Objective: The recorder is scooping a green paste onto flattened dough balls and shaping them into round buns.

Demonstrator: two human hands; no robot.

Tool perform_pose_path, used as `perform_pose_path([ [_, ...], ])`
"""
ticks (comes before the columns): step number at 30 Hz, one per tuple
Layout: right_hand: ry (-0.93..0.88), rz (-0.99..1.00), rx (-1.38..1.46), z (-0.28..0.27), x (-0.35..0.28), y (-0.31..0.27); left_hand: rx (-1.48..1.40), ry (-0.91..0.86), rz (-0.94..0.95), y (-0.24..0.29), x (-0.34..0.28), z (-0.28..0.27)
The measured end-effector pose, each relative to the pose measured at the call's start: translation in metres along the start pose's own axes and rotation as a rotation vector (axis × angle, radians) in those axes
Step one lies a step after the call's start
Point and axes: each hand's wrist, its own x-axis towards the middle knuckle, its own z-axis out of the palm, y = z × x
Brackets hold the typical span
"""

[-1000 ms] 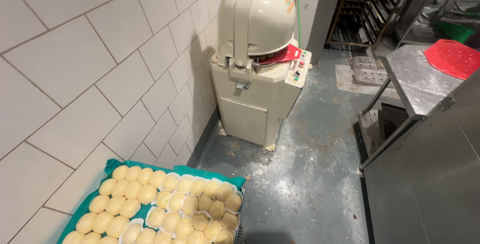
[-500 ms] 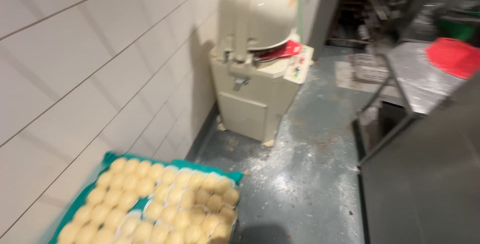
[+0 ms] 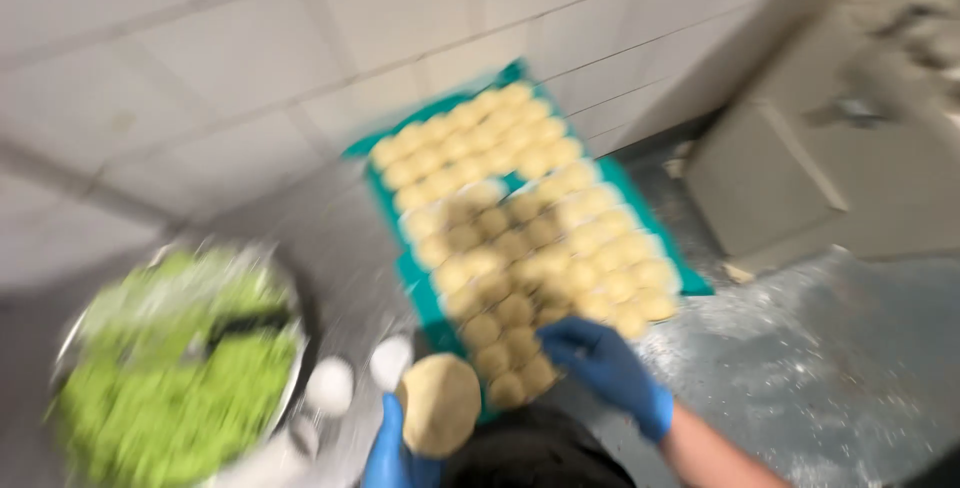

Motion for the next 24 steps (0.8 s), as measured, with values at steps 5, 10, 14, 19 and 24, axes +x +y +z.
perform_pose_path([
  [5,-0.08,-0.018,-0.266,-0.004,0.089,0.004,-0.184,0.18,0.116,0.057,0.005,0.058],
  [10,-0.223,0.045,-0.499,0.042,0.167,0.003,-0.267,0.295,0.239,0.076,-0.031,0.041],
  [14,-0.386,-0.343,-0.767,0.11,0.199,0.0,-0.362,0.425,0.328,0.085,-0.052,0.023],
  [19,-0.514,-0.389,-0.56,0.209,0.208,-0.038,-0.482,0.432,0.475,0.093,-0.071,-0.013],
  [24,-0.378,-0.44,-0.373,0.287,0.233,-0.065,-0.526,0.401,0.568,0.115,-0.085,-0.027],
])
